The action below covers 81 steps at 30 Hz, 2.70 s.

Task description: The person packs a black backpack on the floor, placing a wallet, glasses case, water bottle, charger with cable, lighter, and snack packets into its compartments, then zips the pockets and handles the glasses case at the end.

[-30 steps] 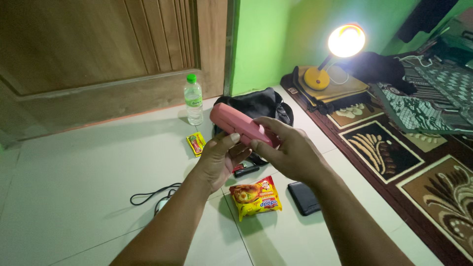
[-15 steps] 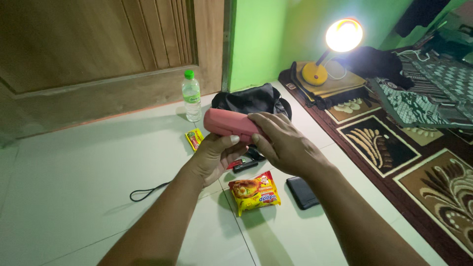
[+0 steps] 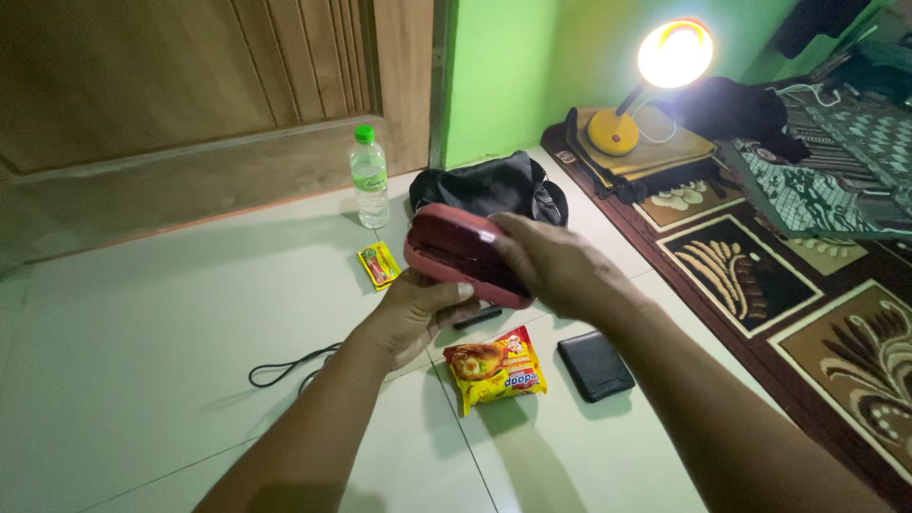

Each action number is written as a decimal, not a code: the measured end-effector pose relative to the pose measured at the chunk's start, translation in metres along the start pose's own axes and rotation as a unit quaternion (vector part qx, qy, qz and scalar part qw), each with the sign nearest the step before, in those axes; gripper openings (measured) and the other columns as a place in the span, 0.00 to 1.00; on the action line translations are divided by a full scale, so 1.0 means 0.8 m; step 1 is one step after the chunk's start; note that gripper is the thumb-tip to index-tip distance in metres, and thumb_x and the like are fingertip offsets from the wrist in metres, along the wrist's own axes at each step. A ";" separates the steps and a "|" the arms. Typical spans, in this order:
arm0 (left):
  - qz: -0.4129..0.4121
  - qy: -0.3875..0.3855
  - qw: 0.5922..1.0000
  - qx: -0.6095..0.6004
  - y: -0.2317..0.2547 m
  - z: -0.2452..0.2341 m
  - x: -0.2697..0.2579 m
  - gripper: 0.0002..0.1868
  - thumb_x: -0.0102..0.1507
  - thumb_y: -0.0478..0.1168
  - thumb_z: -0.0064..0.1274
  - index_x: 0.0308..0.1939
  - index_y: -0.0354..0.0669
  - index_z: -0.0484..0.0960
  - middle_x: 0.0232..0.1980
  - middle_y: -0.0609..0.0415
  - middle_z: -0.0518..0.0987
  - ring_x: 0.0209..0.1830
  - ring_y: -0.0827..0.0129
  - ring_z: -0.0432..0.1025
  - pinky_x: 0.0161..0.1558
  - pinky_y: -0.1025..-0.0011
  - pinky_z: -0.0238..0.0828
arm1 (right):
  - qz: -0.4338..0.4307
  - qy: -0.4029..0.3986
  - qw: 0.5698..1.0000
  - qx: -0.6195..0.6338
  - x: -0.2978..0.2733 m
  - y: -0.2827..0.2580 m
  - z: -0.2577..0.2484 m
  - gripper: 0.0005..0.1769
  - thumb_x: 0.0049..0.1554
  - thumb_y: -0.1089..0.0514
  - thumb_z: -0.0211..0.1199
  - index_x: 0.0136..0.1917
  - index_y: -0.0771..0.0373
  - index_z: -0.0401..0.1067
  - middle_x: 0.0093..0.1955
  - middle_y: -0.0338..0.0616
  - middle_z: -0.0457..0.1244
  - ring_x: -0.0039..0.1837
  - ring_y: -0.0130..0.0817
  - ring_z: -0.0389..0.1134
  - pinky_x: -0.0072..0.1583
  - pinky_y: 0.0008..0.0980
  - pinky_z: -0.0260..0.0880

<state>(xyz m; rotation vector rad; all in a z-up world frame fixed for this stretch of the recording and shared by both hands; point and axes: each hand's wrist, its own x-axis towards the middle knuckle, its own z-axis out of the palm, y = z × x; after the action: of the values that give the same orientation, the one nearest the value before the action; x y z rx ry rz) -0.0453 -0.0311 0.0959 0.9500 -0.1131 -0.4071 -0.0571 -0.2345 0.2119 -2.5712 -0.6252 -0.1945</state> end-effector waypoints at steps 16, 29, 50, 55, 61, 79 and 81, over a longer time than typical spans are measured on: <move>-0.058 -0.060 0.993 -0.083 0.017 -0.006 -0.019 0.37 0.65 0.66 0.44 0.68 0.44 0.69 0.64 0.44 0.78 0.59 0.57 0.76 0.58 0.58 0.78 | 0.078 0.121 0.973 0.180 0.024 0.037 0.024 0.18 0.64 0.46 0.58 0.57 0.60 0.77 0.42 0.41 0.69 0.44 0.31 0.69 0.50 0.33 0.70; -0.047 0.084 0.989 -0.110 0.014 0.002 -0.010 0.41 0.66 0.70 0.27 0.66 0.45 0.70 0.61 0.44 0.80 0.57 0.55 0.78 0.57 0.55 0.79 | -0.143 0.077 0.984 -0.066 -0.014 -0.010 0.060 0.07 0.50 0.58 0.70 0.45 0.56 0.82 0.44 0.41 0.70 0.49 0.43 0.69 0.54 0.41 0.69; -0.025 0.137 0.989 -0.057 0.018 -0.004 -0.015 0.36 0.67 0.71 0.27 0.65 0.54 0.72 0.58 0.53 0.80 0.53 0.66 0.77 0.48 0.66 0.79 | 0.228 -0.055 0.561 0.794 -0.015 -0.039 0.040 0.23 0.68 0.46 0.39 0.68 0.53 0.67 0.49 0.46 0.70 0.45 0.37 0.74 0.47 0.46 0.79; -0.015 0.106 0.993 -0.052 0.017 -0.005 -0.012 0.38 0.66 0.71 0.25 0.66 0.52 0.71 0.59 0.52 0.81 0.53 0.65 0.77 0.50 0.62 0.78 | 0.119 -0.136 0.524 0.832 -0.012 -0.026 0.032 0.27 0.68 0.40 0.48 0.67 0.62 0.66 0.44 0.51 0.70 0.38 0.35 0.72 0.38 0.29 0.76; 0.038 0.106 0.988 -0.109 0.001 -0.017 0.002 0.31 0.70 0.62 0.33 0.66 0.47 0.71 0.60 0.50 0.80 0.57 0.60 0.77 0.57 0.60 0.75 | 0.226 -0.090 0.750 0.615 -0.006 -0.034 0.018 0.19 0.56 0.58 0.59 0.61 0.57 0.69 0.39 0.36 0.66 0.37 0.31 0.71 0.38 0.33 0.77; 0.000 0.073 0.994 -0.081 0.009 0.016 -0.010 0.27 0.71 0.56 0.29 0.66 0.45 0.69 0.63 0.48 0.77 0.61 0.56 0.75 0.62 0.52 0.74 | -0.042 0.103 0.993 -0.046 -0.022 -0.026 0.029 0.15 0.54 0.49 0.67 0.50 0.59 0.81 0.49 0.48 0.70 0.57 0.48 0.68 0.61 0.44 0.65; 0.017 0.038 0.993 -0.110 0.004 0.017 -0.008 0.27 0.71 0.54 0.28 0.66 0.43 0.69 0.64 0.47 0.77 0.62 0.55 0.74 0.63 0.51 0.73 | -0.042 0.096 0.993 -0.051 -0.023 -0.023 0.030 0.13 0.54 0.49 0.67 0.49 0.57 0.81 0.49 0.46 0.71 0.56 0.47 0.68 0.61 0.43 0.65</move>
<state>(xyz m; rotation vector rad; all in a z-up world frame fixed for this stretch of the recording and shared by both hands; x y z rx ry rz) -0.0542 -0.0370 0.1067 0.7450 -0.0135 -0.3441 -0.0817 -0.2157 0.1942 -2.5843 -0.6657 -0.5064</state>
